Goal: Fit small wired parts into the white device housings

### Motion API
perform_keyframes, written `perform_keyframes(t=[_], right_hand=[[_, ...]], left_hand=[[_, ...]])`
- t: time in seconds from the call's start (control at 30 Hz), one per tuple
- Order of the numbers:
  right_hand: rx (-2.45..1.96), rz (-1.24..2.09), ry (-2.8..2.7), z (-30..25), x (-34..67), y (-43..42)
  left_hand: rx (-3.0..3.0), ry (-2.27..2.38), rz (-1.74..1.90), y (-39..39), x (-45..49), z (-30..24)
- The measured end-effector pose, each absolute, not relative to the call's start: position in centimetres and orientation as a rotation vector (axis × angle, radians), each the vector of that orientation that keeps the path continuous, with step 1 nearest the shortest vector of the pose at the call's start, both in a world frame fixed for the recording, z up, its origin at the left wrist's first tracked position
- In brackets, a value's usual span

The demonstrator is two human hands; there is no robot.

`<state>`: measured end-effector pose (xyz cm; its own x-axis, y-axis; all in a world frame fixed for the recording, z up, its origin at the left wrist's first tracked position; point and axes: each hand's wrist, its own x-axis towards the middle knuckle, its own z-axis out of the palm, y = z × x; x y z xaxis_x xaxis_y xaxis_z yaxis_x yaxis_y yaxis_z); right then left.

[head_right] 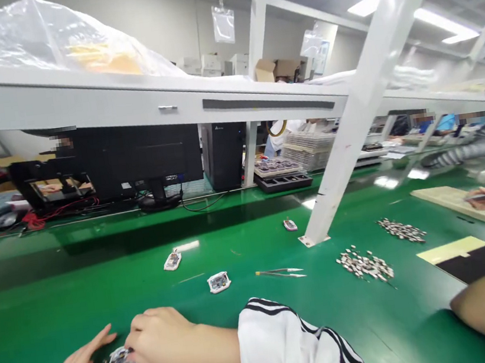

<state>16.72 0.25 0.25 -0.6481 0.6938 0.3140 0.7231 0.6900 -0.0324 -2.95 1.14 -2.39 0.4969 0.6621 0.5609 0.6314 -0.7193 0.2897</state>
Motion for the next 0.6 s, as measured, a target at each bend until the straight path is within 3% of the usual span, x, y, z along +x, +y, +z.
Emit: perform_keyframes(t=[0.17, 0.37, 0.6], right_hand=[[-1.056, -0.433, -2.669, 1.0, 15.7, -1.0], [-1.078, -0.325, -2.614, 1.9, 14.8, -1.7], [-0.939, -0.332, -2.525, 1.2, 15.5, -1.0]], left_hand=[[2.695, 1.102, 0.970, 0.5, -2.6, -2.1], [2.227, 1.171, 0.752, -1.0, -1.7, 0.3], [2.016, 1.126, 0.745, -1.2, -1.3, 0.9]])
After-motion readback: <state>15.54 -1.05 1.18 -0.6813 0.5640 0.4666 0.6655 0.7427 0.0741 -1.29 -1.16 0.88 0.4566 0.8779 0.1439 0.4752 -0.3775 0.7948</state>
